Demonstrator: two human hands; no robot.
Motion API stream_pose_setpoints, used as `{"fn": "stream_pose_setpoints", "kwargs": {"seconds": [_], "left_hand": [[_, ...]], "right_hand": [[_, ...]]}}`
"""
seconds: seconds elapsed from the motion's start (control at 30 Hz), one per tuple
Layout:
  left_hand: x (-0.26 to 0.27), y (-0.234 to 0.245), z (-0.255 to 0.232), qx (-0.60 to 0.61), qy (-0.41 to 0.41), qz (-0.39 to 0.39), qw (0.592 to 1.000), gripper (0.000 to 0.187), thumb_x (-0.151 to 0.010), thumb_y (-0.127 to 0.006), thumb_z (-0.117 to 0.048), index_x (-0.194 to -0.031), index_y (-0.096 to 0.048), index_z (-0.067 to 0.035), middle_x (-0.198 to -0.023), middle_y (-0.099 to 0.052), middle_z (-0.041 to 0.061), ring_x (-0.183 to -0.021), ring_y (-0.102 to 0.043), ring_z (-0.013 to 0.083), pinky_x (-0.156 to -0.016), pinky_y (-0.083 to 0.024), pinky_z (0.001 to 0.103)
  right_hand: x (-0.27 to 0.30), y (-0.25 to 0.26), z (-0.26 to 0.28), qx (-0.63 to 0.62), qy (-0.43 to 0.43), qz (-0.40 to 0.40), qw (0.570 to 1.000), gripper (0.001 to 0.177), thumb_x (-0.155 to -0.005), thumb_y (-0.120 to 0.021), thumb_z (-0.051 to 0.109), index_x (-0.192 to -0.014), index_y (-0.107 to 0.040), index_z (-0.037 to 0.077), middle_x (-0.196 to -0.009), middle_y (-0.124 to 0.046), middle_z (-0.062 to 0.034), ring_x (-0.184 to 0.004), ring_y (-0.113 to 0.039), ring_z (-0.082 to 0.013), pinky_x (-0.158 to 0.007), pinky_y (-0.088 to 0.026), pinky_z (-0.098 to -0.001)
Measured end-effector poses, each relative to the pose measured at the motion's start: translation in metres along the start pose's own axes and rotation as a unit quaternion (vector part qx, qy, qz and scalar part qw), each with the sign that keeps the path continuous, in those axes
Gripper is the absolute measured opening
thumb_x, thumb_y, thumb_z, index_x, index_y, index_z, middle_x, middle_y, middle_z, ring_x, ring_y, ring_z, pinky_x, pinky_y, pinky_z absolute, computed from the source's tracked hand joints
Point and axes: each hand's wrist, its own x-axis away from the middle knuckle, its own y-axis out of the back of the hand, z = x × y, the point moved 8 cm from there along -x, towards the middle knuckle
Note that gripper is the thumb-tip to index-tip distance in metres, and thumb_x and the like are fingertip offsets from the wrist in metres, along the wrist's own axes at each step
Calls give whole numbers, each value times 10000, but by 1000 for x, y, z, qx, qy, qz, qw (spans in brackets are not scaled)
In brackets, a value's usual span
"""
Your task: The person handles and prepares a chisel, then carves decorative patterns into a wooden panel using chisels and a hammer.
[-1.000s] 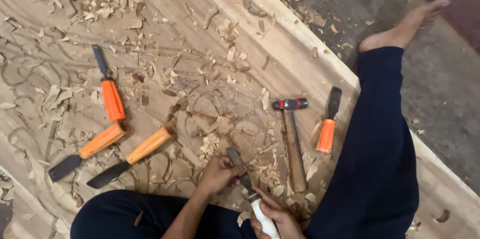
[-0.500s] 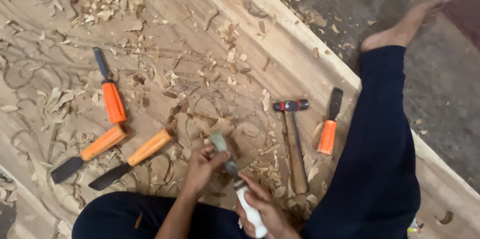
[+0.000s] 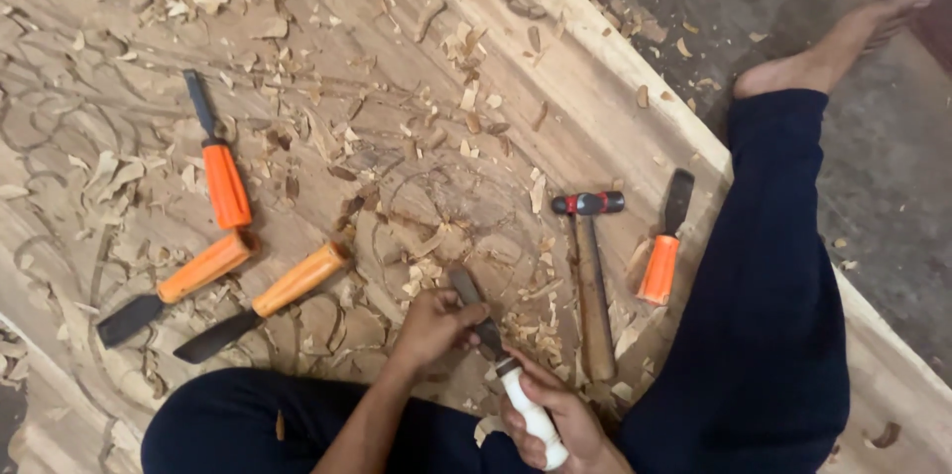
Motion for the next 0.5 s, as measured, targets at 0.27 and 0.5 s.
{"fn": "stream_pose_setpoints", "kwargs": {"seconds": [0.27, 0.5], "left_hand": [[-2, -8, 11, -28, 14, 18, 999, 186, -841, -813, -146, -829, -756, 31, -664, -747, 89, -508, -672, 129, -469, -513, 257], [-6, -2, -3, 19, -4, -14, 1000, 171, -856, -797, -156, -852, -768, 12, -662, -741, 84, -493, -639, 119, -464, -489, 254]], "right_hand": [[6, 51, -20, -15, -49, -9, 999, 674, -1025, -519, 277, -1648, -268, 334, -756, -568, -161, -473, -510, -186, -430, -406, -290], [-11, 7, 3, -17, -35, -16, 999, 640, -1019, -526, 275, -1617, -305, 331, -718, -561, -130, -454, -536, -191, -399, -425, -314]]}}
